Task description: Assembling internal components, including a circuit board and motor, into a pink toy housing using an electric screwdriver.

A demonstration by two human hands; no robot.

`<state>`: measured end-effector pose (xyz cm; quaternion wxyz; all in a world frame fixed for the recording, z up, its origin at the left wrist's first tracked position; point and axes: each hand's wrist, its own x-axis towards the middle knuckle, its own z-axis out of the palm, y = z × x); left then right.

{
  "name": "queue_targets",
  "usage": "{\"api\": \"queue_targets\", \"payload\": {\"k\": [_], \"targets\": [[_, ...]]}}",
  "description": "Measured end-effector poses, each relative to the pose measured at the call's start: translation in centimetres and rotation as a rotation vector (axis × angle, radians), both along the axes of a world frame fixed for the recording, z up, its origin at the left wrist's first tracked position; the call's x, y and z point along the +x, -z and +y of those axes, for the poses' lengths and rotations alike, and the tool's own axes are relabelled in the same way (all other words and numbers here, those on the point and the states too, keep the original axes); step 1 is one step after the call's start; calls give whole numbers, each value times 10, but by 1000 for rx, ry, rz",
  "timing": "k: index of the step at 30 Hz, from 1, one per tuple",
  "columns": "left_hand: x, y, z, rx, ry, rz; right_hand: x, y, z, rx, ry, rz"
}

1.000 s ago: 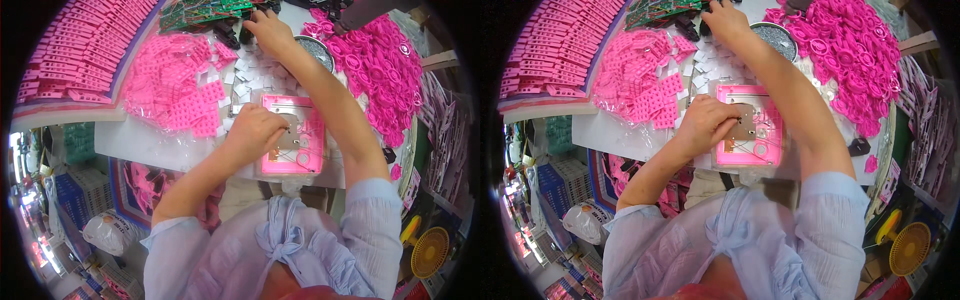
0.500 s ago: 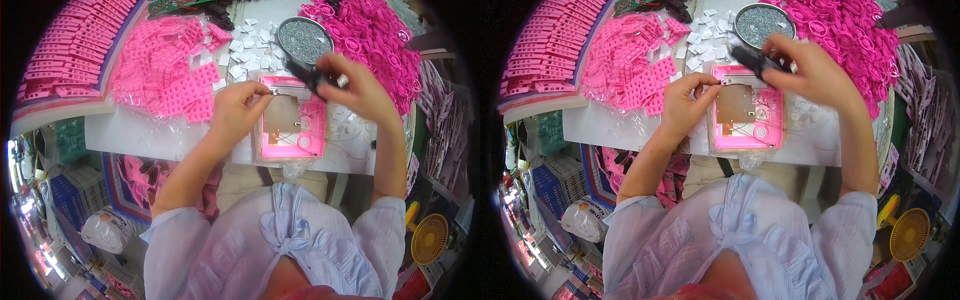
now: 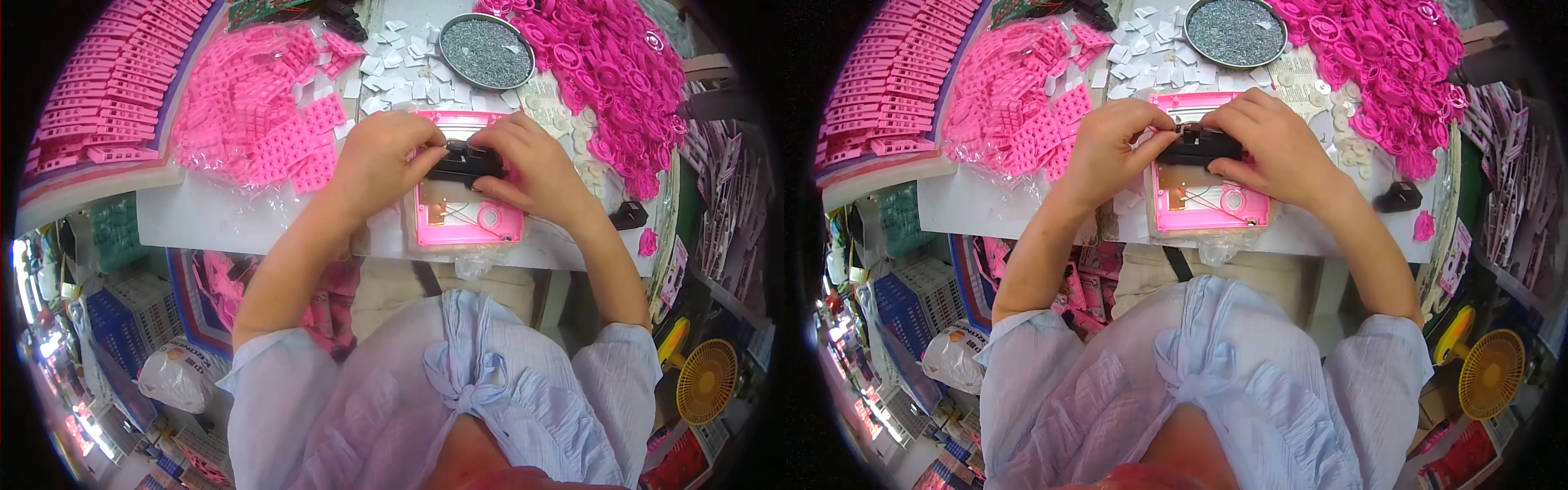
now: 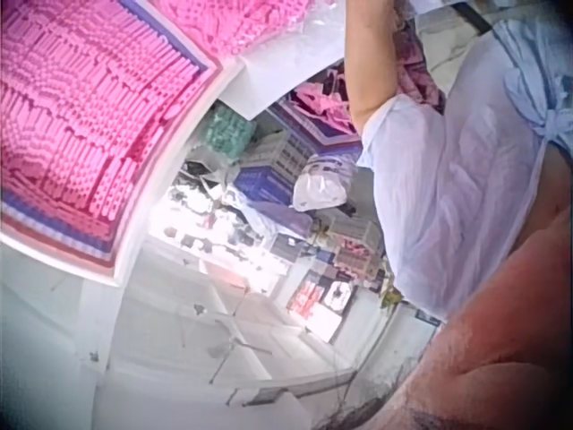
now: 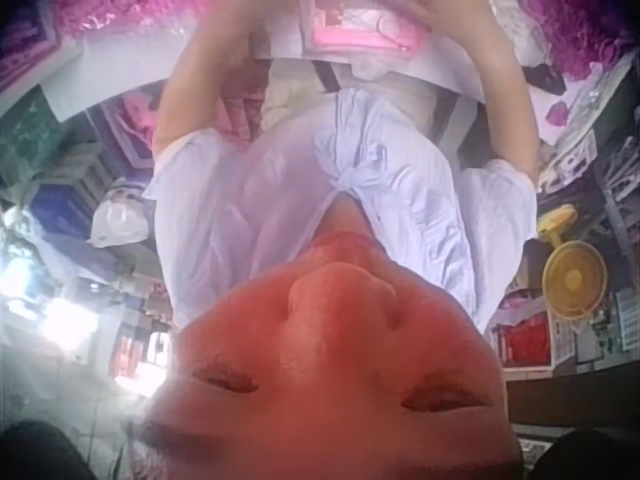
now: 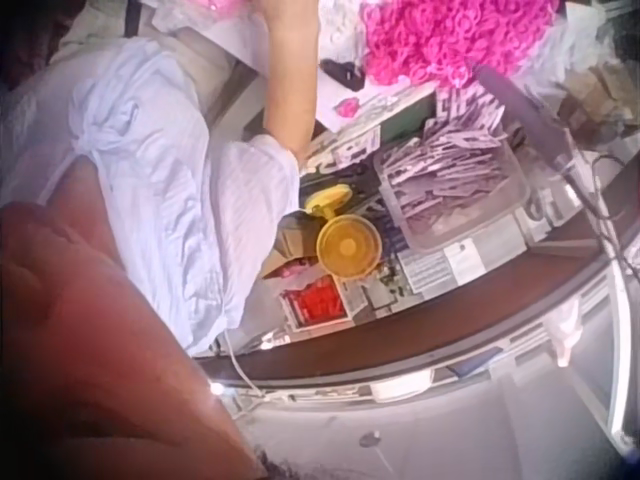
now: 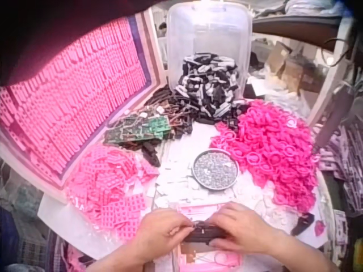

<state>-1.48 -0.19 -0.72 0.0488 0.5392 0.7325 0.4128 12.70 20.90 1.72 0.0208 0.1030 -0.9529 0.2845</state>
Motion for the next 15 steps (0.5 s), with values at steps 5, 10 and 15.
{"api": "queue_targets", "payload": {"k": [5,10,15], "targets": [[-17,-17,9,-176,219,176,1,5,-7,-10,16,165],[-5,-28,13,-382,239,379,4,6,-12,107,-24,217],[13,-20,-10,-174,156,362,13,6,-24,239,16,212]]}}
